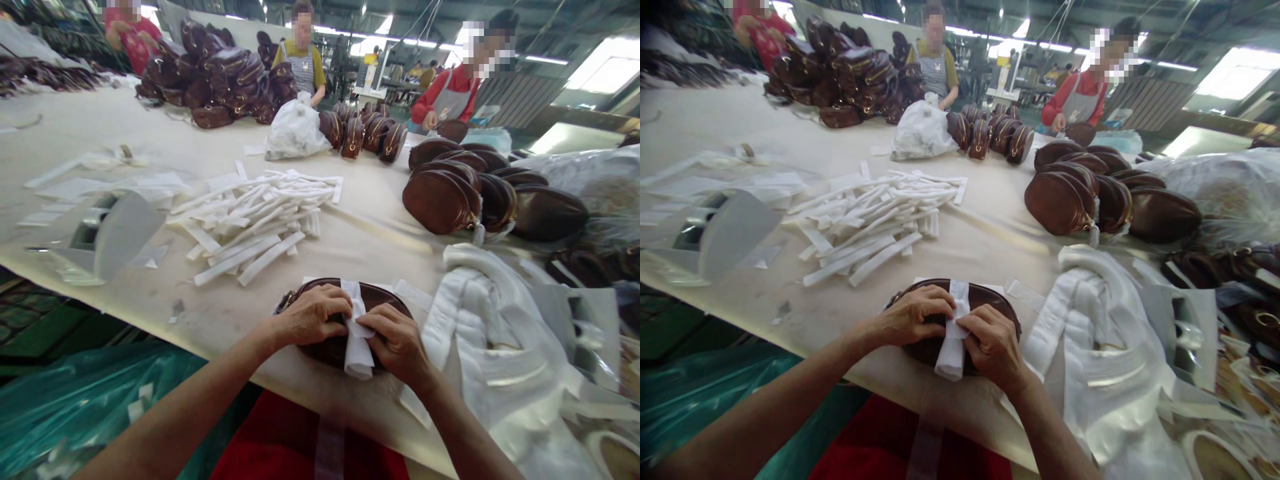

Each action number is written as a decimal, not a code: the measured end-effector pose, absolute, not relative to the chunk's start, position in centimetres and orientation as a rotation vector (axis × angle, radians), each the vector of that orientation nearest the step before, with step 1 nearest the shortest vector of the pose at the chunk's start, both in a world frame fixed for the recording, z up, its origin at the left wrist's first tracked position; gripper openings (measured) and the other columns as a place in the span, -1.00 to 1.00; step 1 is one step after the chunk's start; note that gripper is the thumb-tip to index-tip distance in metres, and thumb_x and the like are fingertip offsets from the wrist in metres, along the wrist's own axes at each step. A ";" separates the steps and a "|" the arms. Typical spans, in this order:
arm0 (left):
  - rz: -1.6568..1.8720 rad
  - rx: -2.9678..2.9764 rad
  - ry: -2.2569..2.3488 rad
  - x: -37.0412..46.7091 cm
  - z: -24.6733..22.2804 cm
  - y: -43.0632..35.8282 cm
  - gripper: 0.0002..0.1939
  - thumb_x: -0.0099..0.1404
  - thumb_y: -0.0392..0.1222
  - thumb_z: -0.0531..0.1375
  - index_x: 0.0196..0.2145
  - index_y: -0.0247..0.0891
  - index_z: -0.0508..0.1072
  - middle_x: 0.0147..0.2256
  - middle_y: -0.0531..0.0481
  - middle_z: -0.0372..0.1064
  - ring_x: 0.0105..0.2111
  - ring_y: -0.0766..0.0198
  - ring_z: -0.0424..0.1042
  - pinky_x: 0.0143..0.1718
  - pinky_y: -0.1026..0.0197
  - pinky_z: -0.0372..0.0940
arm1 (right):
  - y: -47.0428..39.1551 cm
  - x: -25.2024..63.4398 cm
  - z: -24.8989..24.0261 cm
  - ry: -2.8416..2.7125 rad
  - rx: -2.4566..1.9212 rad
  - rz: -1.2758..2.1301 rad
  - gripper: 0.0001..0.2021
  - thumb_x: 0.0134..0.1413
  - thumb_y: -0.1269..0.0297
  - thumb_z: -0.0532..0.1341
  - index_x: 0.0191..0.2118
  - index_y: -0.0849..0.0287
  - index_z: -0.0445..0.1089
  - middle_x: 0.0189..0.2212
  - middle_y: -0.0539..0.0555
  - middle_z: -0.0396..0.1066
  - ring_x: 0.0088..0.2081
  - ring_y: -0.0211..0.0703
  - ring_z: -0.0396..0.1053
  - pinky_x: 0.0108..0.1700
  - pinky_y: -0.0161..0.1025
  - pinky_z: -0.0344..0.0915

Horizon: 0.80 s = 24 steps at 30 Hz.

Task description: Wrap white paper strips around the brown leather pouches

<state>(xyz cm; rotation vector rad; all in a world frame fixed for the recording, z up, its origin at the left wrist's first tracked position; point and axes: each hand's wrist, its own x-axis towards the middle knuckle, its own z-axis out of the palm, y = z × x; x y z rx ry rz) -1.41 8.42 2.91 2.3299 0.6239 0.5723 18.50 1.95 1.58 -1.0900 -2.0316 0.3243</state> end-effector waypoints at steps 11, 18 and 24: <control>0.627 2.426 0.554 -1.7 2.7 8.2 -0.88 0.14 -0.31 0.29 -0.33 -0.19 0.49 -0.22 0.04 0.41 -0.14 0.27 0.34 0.00 0.20 0.17 | 1.2 18.4 2.5 -2.131 -0.938 0.307 -0.83 0.11 0.49 0.12 -0.23 0.17 0.42 -0.44 0.07 0.39 -0.39 -0.23 0.32 -0.36 -0.28 0.31; 0.596 2.490 0.583 -1.9 2.7 8.0 -0.85 0.12 -0.35 0.25 -0.32 -0.18 0.46 -0.19 0.06 0.40 -0.12 0.26 0.33 -0.01 0.18 0.14 | 0.4 18.3 2.8 -2.265 -0.895 0.361 -0.79 0.12 0.49 0.07 -0.15 0.23 0.38 -0.38 0.13 0.41 -0.32 -0.17 0.31 -0.29 -0.21 0.30; 0.368 2.691 0.333 -3.2 3.9 6.8 -0.48 0.05 -0.28 0.24 0.00 -0.27 0.30 0.10 -0.10 0.25 0.16 0.09 0.13 0.19 0.04 0.02 | -0.1 19.8 5.0 -2.512 -0.952 0.586 -0.54 -0.02 0.44 0.13 0.07 0.24 0.26 -0.13 0.20 0.39 -0.08 -0.04 0.28 -0.06 -0.07 0.24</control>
